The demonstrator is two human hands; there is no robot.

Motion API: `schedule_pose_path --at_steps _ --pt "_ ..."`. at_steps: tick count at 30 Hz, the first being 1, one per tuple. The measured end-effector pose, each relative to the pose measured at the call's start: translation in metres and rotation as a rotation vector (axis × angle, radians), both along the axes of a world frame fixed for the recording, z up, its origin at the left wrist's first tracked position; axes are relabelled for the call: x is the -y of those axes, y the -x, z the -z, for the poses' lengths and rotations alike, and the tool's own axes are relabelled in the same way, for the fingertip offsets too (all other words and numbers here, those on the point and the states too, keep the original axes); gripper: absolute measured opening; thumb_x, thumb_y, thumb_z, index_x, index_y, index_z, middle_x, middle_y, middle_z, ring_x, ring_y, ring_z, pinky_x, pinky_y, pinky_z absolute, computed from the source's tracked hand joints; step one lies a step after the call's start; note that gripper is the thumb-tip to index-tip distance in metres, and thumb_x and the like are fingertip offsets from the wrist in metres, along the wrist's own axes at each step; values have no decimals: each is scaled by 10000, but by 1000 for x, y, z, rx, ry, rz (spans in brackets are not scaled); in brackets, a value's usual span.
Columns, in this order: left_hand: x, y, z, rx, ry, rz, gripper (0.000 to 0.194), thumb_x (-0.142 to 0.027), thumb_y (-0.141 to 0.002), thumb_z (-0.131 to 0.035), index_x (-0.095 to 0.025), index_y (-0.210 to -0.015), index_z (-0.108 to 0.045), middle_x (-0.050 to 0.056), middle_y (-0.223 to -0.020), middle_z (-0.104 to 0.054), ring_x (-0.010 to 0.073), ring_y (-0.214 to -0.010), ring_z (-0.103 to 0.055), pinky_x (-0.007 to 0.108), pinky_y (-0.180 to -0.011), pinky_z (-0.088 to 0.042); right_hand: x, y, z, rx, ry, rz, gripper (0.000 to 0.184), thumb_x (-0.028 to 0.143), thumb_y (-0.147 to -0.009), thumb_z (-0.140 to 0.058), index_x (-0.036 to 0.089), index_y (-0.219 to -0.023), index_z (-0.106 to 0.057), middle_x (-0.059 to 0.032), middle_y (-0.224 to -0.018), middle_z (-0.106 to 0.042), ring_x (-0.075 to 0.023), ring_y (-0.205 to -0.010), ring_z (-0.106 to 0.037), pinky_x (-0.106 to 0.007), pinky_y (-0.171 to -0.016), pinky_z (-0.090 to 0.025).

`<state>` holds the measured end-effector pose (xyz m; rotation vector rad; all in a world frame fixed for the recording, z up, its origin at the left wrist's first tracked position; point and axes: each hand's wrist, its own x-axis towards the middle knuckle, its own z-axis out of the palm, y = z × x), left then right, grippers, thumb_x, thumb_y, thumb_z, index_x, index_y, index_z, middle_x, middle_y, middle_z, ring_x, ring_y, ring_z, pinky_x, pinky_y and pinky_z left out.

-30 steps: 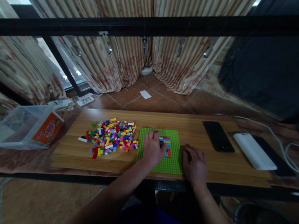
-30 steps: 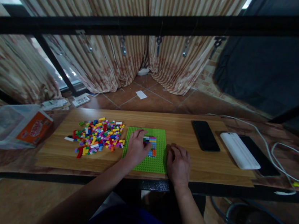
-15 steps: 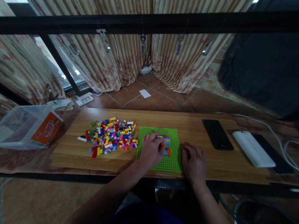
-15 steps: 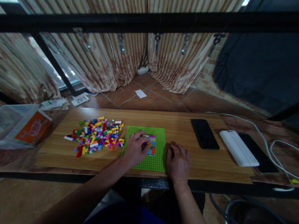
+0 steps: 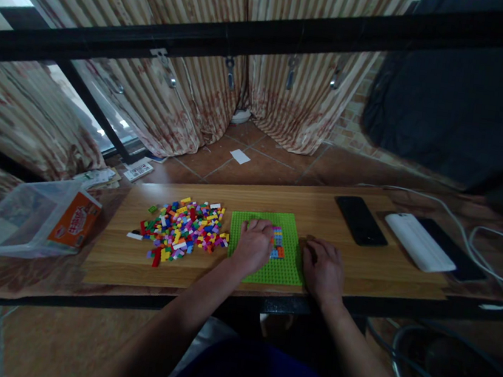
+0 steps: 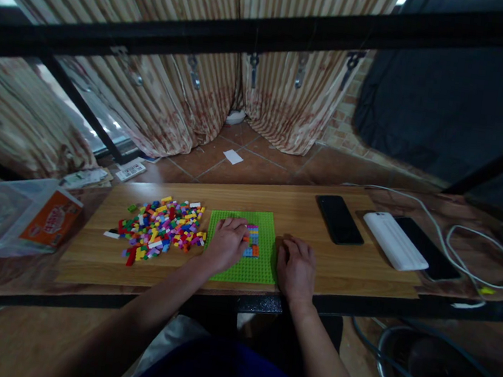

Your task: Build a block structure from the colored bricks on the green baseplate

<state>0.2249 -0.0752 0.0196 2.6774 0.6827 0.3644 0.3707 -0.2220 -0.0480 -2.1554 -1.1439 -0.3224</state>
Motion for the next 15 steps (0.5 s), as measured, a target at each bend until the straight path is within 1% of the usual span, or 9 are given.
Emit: schedule_pose_path --at_steps 5,11,15 --pt "-4 3 -3 -38 2 11 123 -148 -872 -528 -186 -946 -619 89 -1266 -614 269 -1171 -506 477 -997 -365 0 0 -1 -1 5 6 317 349 -955 -467 166 -1053 -707 -142 -1125 -688 -271 -1057 -572 -451 -945 -459" --pt "-2 2 -8 -54 61 -99 100 -147 -824 -543 -206 -876 -605 54 -1128 -647 242 -1083 -538 419 -920 -406 0 0 -1 -7 8 2 320 342 -950 -458 163 -1040 -707 -144 -1121 -686 -266 -1035 -566 -448 -947 -454" --pt "-1 2 -7 -8 107 -133 151 -136 -801 -546 -212 -909 -618 49 -1118 -652 242 -1083 -543 421 -935 -415 0 -1 0 -4 -1 0 313 342 -944 -467 166 -1038 -708 -144 -1118 -685 -270 -1035 -571 -453 -936 -457"
